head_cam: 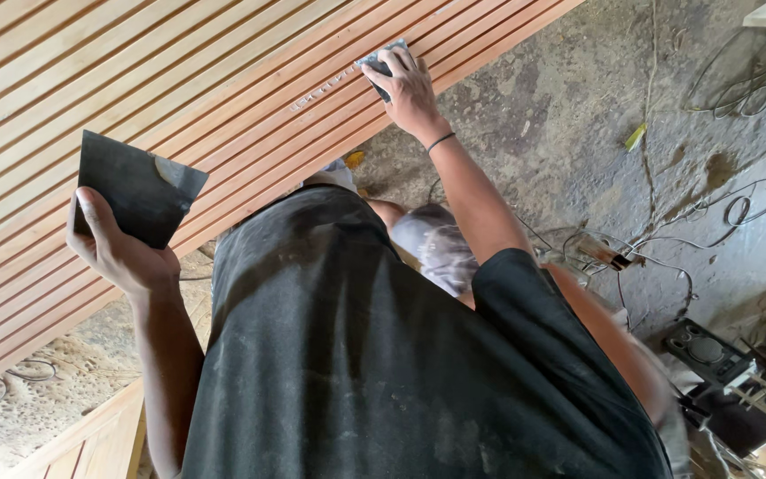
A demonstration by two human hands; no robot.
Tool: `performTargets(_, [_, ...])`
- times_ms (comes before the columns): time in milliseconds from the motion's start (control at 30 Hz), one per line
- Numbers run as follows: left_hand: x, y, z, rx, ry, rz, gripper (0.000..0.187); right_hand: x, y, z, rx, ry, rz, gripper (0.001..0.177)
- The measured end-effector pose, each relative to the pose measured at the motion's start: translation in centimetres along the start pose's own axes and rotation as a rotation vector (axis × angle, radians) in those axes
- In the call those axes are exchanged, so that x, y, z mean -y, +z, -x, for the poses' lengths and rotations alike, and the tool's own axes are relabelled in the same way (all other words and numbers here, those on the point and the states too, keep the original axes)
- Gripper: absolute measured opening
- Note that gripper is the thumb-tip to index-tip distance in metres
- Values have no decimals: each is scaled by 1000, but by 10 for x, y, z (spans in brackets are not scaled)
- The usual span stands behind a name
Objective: The person sands a large wooden slatted panel using two sanding blocks, moving back and forth along the grain. The person occasionally switches the sanding blocks between hands and continues sanding different sections of the panel.
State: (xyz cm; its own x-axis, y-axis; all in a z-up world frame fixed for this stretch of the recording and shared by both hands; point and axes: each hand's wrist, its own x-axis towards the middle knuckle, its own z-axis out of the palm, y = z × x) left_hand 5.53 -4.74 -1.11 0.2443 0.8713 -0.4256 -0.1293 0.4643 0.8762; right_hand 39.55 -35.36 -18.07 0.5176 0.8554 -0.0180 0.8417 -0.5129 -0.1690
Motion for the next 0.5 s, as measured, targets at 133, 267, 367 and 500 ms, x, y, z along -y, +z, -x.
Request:
performTargets(133, [-8, 5, 4, 103, 24, 27, 53, -7, -8, -3, 118, 27, -72, 58])
performTargets(267, [-6, 3, 3, 146, 38, 79, 50, -14, -15, -3, 24, 101, -136, 44])
performTargets(367, [1, -3, 1, 12, 8, 81, 44, -6, -10, -9, -65, 291, -97, 43])
performTargets(500, [6, -11, -4, 71, -3, 89, 45, 38, 9, -14, -35, 587, -149, 40])
